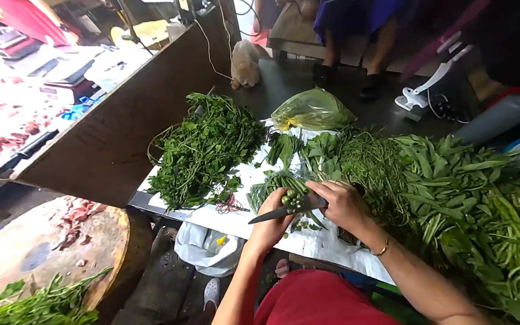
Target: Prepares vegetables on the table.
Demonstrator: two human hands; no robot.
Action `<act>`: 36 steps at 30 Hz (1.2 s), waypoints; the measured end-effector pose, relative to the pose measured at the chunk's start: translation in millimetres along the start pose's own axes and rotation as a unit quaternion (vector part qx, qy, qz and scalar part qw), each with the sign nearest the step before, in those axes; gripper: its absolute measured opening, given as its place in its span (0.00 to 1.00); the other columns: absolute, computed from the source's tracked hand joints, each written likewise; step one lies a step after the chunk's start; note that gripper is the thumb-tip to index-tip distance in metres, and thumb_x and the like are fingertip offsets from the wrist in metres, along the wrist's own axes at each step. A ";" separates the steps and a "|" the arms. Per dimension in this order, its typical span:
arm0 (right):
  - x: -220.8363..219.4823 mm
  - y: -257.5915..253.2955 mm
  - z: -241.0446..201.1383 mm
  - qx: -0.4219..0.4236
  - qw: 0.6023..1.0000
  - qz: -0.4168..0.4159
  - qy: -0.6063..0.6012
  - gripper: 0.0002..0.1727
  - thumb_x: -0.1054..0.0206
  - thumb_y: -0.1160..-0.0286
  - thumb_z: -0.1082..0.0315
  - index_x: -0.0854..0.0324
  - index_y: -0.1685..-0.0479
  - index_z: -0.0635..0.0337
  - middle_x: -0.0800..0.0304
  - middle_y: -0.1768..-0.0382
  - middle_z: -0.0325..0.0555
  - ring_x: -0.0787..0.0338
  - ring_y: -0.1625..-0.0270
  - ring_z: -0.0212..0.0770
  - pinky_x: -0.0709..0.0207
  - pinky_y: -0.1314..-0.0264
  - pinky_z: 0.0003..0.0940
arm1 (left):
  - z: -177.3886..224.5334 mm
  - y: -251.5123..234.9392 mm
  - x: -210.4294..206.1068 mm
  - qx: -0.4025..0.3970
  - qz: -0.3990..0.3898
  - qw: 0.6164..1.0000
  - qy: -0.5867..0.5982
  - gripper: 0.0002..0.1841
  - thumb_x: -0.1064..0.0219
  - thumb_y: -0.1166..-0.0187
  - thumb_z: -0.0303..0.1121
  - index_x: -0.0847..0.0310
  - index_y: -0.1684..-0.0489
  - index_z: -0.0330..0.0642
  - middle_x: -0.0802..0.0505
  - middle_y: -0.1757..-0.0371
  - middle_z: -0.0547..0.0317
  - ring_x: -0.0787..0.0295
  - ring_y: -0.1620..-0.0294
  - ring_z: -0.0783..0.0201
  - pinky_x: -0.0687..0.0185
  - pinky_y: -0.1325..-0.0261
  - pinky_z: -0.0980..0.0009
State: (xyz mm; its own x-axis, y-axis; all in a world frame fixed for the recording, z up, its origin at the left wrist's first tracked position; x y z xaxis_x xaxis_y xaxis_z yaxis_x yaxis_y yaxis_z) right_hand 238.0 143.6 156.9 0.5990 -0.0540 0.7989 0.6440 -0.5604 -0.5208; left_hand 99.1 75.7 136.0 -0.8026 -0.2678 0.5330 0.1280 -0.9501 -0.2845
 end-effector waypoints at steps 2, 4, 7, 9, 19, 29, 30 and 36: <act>0.7 -1.1 -5.5 0.007 1.000 0.002 0.012 0.24 0.27 0.42 0.74 0.08 0.41 0.53 0.05 0.65 0.49 0.05 0.60 0.53 0.12 0.55 0.51 | 1.2 -0.7 -0.2 0.002 0.002 1.000 -0.022 0.21 0.30 0.23 0.36 0.18 0.35 0.34 0.08 0.45 0.48 0.12 0.39 0.61 0.20 0.30 0.61; 0.0 -2.1 -6.8 0.007 1.000 0.001 0.022 0.24 0.27 0.43 0.75 0.08 0.42 0.52 0.05 0.66 0.49 0.05 0.60 0.53 0.12 0.56 0.50 | 0.7 -0.1 -1.8 0.010 0.000 1.000 -0.014 0.21 0.28 0.25 0.34 0.18 0.36 0.34 0.08 0.45 0.49 0.12 0.39 0.61 0.21 0.30 0.60; -1.6 -2.6 -5.3 0.005 0.999 0.003 0.033 0.25 0.26 0.45 0.76 0.08 0.41 0.52 0.06 0.67 0.49 0.05 0.62 0.53 0.13 0.57 0.50 | 1.5 2.6 -2.8 0.007 0.008 1.000 0.004 0.21 0.27 0.24 0.34 0.18 0.34 0.36 0.08 0.42 0.51 0.13 0.37 0.64 0.22 0.27 0.63; -4.0 -2.6 -0.2 0.002 0.999 0.014 0.037 0.25 0.27 0.45 0.76 0.08 0.43 0.52 0.07 0.68 0.49 0.06 0.64 0.53 0.14 0.59 0.50 | 4.0 3.4 -3.7 -0.001 0.012 1.000 -0.001 0.21 0.28 0.23 0.35 0.18 0.35 0.34 0.08 0.42 0.49 0.12 0.37 0.63 0.21 0.27 0.64; -4.5 5.6 12.5 -0.026 0.999 0.027 0.005 0.22 0.27 0.42 0.74 0.08 0.43 0.54 0.04 0.62 0.52 0.04 0.61 0.55 0.12 0.57 0.54 | -8.9 4.7 -6.8 0.060 -0.010 0.996 0.064 0.21 0.32 0.19 0.37 0.23 0.33 0.33 0.09 0.49 0.55 0.11 0.52 0.73 0.15 0.42 0.73; -9.3 7.4 -5.2 0.007 1.000 0.016 0.000 0.23 0.29 0.42 0.75 0.08 0.43 0.53 0.06 0.67 0.50 0.05 0.62 0.53 0.13 0.57 0.51 | -7.2 4.4 -11.5 0.076 -0.002 0.994 0.080 0.19 0.30 0.26 0.30 0.20 0.36 0.33 0.09 0.49 0.57 0.13 0.46 0.75 0.19 0.35 0.73; -9.4 7.5 -5.5 0.009 1.000 0.015 -0.001 0.23 0.29 0.42 0.75 0.08 0.43 0.53 0.06 0.67 0.50 0.05 0.63 0.53 0.13 0.58 0.51 | -7.6 4.4 -12.5 0.074 -0.003 0.994 0.084 0.19 0.30 0.25 0.29 0.21 0.36 0.34 0.09 0.49 0.57 0.13 0.46 0.76 0.18 0.35 0.74; -10.4 9.1 -6.4 0.017 1.000 0.011 -0.006 0.23 0.29 0.43 0.75 0.08 0.43 0.53 0.06 0.68 0.50 0.06 0.63 0.53 0.13 0.57 0.50 | -5.1 3.1 -15.0 0.068 0.000 0.994 0.088 0.18 0.31 0.25 0.30 0.21 0.38 0.34 0.09 0.51 0.58 0.13 0.48 0.77 0.18 0.37 0.76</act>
State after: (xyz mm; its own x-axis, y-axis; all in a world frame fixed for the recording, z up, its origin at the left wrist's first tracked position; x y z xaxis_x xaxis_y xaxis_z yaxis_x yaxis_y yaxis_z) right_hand 234.6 133.7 145.8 0.6184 -0.0554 0.7839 0.6467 -0.5309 -0.5476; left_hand 108.6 77.5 123.0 -0.8904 -0.2470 0.3823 0.1964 -0.9662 -0.1669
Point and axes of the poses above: each hand's wrist, its own y-axis away from the middle knuckle, its own x-axis out of the back of the hand, z = x × y, the point moved 10 cm from there along -y, towards the middle knuckle
